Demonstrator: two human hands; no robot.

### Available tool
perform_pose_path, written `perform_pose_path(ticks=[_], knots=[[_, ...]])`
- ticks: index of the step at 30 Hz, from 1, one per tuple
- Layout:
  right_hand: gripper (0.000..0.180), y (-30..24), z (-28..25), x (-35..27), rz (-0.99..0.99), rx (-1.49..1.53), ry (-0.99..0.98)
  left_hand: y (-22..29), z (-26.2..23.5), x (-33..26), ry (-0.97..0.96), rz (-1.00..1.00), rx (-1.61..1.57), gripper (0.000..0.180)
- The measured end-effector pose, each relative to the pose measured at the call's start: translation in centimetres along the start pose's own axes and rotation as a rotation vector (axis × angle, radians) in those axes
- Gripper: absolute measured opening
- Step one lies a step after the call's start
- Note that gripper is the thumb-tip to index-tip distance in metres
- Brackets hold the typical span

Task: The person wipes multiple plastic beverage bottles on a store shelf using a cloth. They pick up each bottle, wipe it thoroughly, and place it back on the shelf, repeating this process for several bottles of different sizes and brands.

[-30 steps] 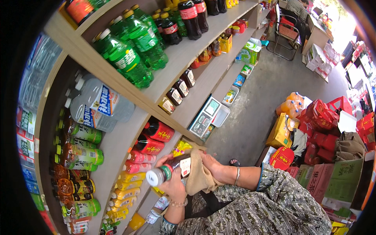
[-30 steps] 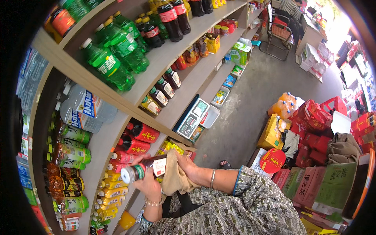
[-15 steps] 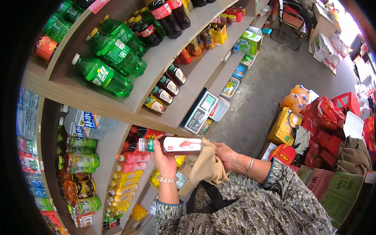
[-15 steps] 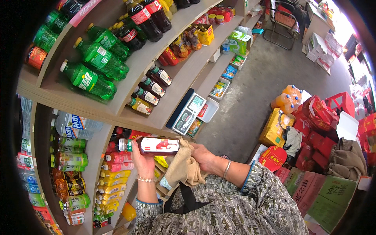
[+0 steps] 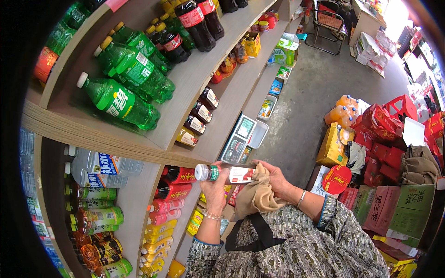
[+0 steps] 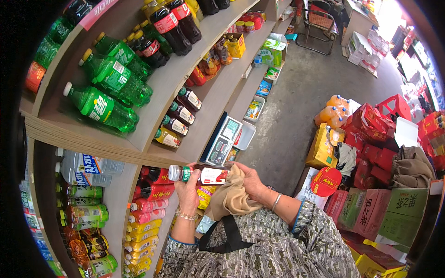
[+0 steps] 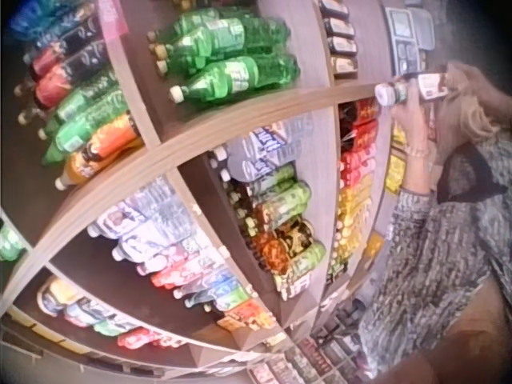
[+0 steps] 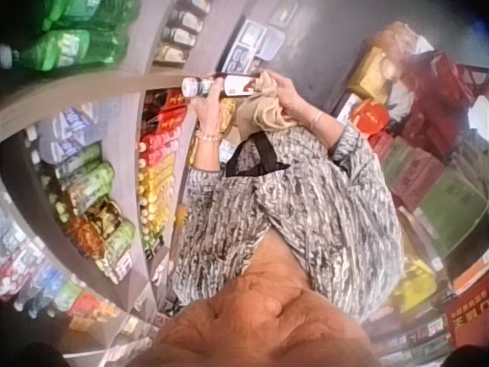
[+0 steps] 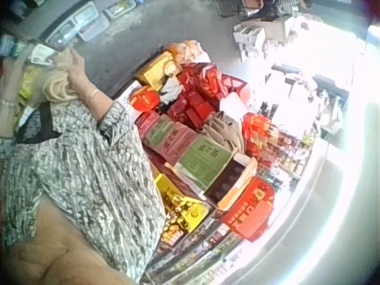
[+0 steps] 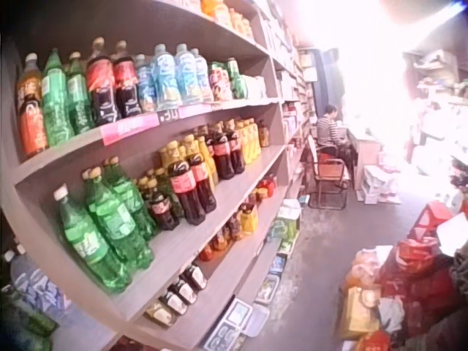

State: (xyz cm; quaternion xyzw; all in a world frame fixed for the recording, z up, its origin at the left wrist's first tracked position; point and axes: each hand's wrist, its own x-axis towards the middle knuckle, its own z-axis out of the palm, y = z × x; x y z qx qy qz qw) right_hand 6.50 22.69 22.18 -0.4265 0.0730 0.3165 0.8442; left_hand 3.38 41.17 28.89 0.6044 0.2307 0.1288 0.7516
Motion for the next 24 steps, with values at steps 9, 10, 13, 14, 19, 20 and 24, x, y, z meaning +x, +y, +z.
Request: perform_pose_path(ticks=[9,10,13,14,19,20,24], knots=[[0.035,1.4,-4.5,1.2,0.164,-0.034,0.104,-2.5,0.0,3.1,0.111,0.036,0.029,0.028],[0.036,1.3,-5.1,1.3,0.211,-0.014,0.114,-2.9,0.1,3.5,0.136,0.068,0.016,0.028],[0.035,0.5,-7.5,1.2,0.116,-0.127,0.125,-3.9,0.3,4.7,0.236,0.027,-0.027,0.026],[0.035,0.1,-8.5,1.3,0.083,-0.127,0.135,-4.1,0.4,5.3,0.260,0.023,-0.050,0.025],[0.042,-1.5,-15.0,0.4,0.010,-0.181,0.303,-3.8,0.9,8.8,0.331,0.092,-0.022,0.023],[0.042,-1.5,-16.2,-0.1,0.012,-0.158,0.320,-3.6,1.0,9.9,0.382,0.104,0.022,0.023],[0.044,-0.7,-19.7,-2.0,0.074,-0.124,0.408,-3.1,1.4,13.7,0.362,0.269,0.115,0.023]])
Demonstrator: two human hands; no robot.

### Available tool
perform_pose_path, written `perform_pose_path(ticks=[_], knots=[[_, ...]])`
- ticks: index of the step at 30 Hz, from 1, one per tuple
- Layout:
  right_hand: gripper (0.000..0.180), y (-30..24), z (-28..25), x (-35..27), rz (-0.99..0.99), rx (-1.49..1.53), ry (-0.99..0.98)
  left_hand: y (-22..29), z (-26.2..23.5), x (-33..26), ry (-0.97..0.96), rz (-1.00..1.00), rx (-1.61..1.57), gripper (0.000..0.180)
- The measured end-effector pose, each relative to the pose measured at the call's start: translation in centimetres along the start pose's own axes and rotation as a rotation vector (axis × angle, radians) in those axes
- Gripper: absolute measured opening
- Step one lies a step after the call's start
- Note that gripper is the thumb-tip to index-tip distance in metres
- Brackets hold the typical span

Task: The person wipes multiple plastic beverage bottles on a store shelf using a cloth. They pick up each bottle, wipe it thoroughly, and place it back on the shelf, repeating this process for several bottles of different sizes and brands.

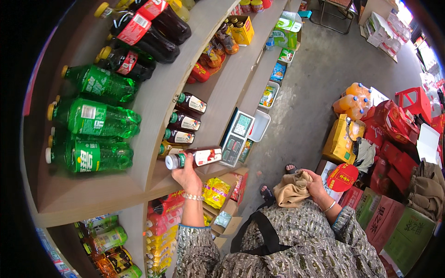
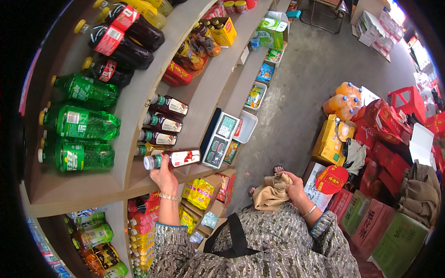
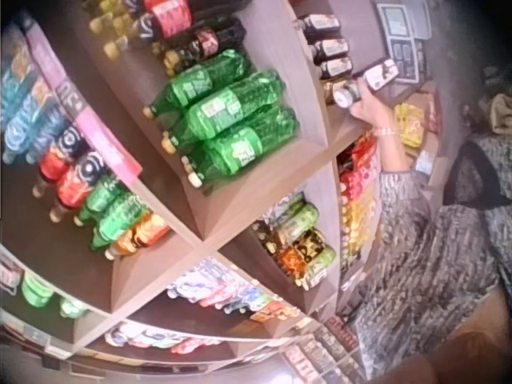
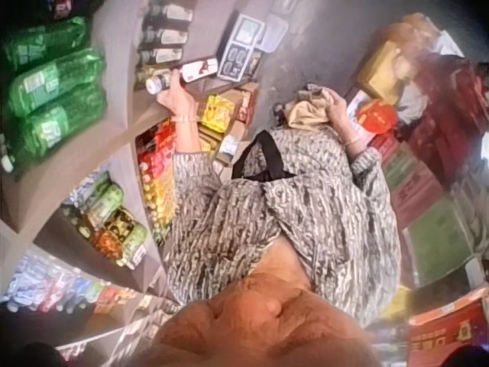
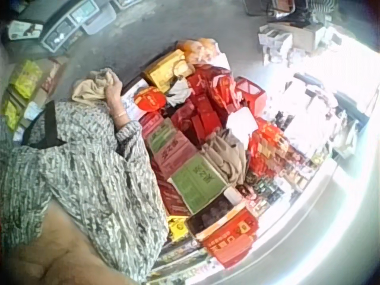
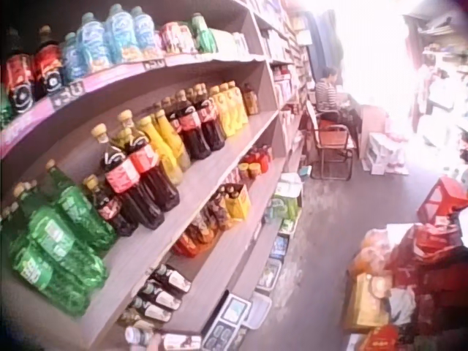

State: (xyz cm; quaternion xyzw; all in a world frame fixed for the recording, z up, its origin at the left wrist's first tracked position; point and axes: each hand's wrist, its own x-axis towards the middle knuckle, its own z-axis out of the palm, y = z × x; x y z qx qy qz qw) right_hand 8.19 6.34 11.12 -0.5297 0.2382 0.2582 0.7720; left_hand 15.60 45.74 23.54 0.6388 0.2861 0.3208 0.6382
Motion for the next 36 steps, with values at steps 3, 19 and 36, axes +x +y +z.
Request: perform_pose_path(ticks=[3,19,36], knots=[[0.043,0.9,-1.5,-0.1,0.037,-0.022,0.026,-0.3,0.9,2.3,0.020,-0.033,0.003,0.026],[0.045,0.6,-3.6,-0.3,0.061,0.020,0.041,-1.8,-0.3,7.0,-0.124,-0.039,0.244,0.046],[0.043,1.7,-4.1,-0.7,0.093,0.025,0.037,2.6,0.0,6.2,-0.054,0.411,0.991,0.043]])
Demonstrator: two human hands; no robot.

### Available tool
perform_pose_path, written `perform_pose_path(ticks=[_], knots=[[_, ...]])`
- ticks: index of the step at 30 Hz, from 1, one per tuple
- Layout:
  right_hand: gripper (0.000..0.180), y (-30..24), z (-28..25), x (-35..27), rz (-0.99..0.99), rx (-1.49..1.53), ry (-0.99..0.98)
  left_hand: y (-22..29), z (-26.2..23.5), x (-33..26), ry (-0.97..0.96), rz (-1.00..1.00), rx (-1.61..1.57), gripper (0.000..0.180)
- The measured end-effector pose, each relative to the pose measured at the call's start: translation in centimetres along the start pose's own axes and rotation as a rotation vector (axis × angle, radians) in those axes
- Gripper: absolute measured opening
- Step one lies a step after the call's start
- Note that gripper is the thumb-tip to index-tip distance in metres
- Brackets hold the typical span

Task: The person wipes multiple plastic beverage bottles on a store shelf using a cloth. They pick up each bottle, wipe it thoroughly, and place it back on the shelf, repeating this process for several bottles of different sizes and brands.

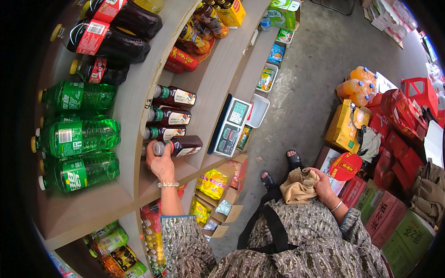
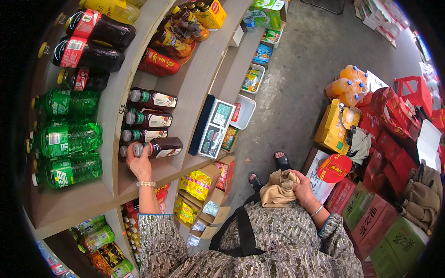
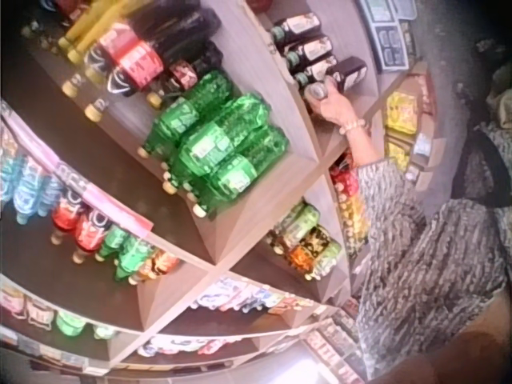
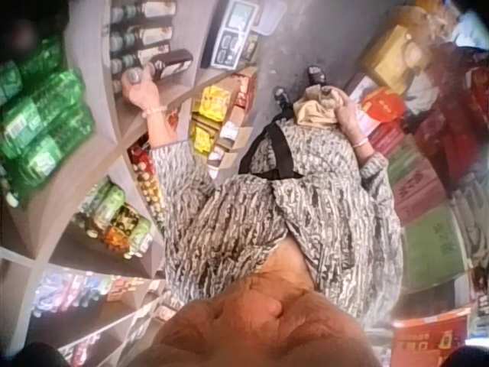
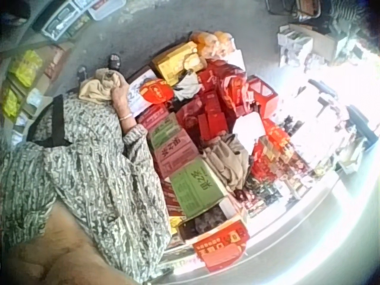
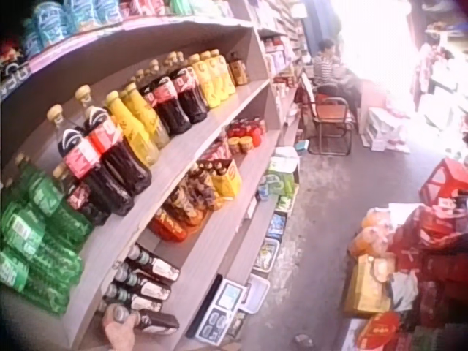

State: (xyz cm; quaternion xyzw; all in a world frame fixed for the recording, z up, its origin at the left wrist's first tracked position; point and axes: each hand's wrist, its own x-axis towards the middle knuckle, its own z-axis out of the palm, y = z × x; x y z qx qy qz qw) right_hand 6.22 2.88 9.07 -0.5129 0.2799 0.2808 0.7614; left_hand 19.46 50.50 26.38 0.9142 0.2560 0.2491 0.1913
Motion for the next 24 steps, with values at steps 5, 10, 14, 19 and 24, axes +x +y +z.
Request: perform_pose_path(ticks=[5,10,14,19,24], knots=[[0.042,0.2,-0.1,0.1,-0.030,-0.013,-0.016,0.0,-1.7,0.4,-0.191,0.036,-0.015,0.042],[0.042,0.2,0.1,0.2,0.011,-0.001,-0.014,0.2,-2.8,0.8,-0.349,0.054,0.063,0.039],[0.042,0.1,0.3,0.4,0.025,0.029,-0.035,0.5,-2.9,0.8,-0.433,-0.012,0.024,0.035],[0.043,0.0,0.3,0.5,0.031,0.008,-0.026,0.6,-3.5,0.4,-0.420,0.072,0.023,0.031],[0.043,-0.3,0.6,0.4,0.019,-0.025,-0.052,1.0,-3.2,0.4,-0.431,-0.005,-0.008,0.032]])
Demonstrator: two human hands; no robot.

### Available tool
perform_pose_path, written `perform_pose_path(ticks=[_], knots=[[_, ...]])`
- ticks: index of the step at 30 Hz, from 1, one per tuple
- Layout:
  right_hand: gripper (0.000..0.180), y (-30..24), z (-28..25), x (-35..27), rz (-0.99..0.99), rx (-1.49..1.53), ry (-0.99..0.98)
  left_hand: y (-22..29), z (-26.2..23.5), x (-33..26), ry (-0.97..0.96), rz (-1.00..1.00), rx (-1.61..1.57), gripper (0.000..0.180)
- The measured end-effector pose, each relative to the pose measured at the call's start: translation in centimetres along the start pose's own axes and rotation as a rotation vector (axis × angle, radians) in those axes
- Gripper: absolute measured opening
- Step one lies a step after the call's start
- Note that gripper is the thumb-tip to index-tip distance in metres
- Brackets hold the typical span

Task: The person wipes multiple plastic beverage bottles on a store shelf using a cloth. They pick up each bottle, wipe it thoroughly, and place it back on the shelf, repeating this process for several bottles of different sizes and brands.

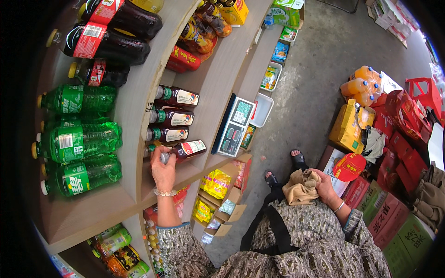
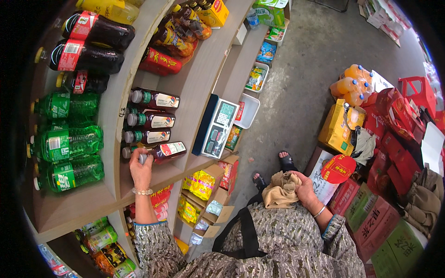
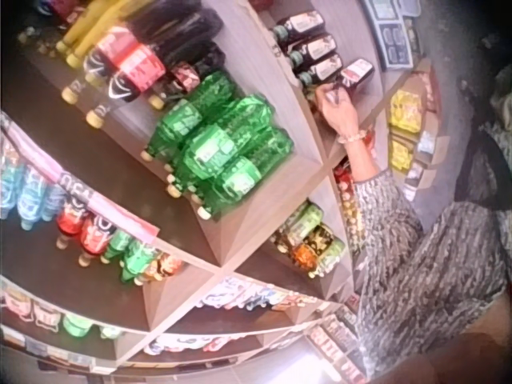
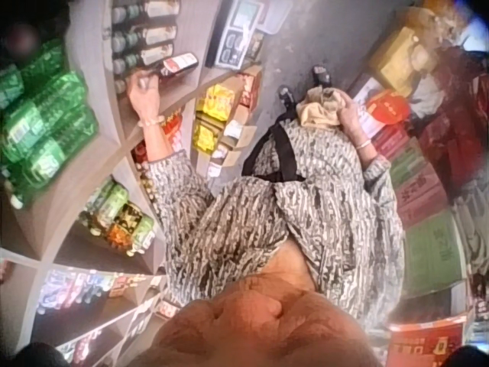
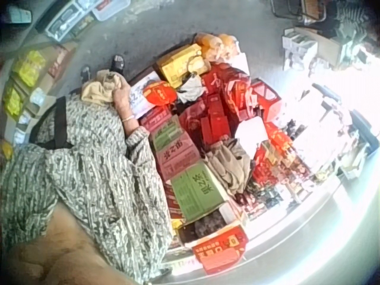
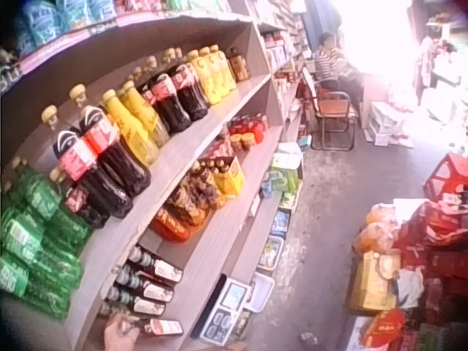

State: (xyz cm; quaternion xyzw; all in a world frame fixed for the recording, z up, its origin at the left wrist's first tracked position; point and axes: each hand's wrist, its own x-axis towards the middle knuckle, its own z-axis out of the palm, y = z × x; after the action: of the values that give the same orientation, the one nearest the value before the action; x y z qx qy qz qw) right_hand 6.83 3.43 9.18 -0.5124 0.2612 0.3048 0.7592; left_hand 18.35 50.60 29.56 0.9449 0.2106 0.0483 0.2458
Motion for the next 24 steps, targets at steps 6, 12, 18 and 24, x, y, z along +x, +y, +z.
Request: perform_pose_path(ticks=[6,12,18,24], knots=[[0.043,-0.4,0.3,-0.1,-0.018,0.016,-0.043,0.5,-0.2,-0.6,-0.015,0.114,0.169,0.044],[0.044,0.2,0.1,0.2,-0.021,0.015,-0.054,-0.2,-0.8,-0.1,-0.043,0.036,0.171,0.039],[0.042,0.5,-0.1,0.4,-0.011,0.059,-0.046,0.0,-0.4,0.4,0.035,-0.128,0.397,0.049],[0.041,0.3,0.0,0.5,0.029,0.058,-0.008,0.0,-0.1,-0.8,0.056,0.092,0.334,0.042]])
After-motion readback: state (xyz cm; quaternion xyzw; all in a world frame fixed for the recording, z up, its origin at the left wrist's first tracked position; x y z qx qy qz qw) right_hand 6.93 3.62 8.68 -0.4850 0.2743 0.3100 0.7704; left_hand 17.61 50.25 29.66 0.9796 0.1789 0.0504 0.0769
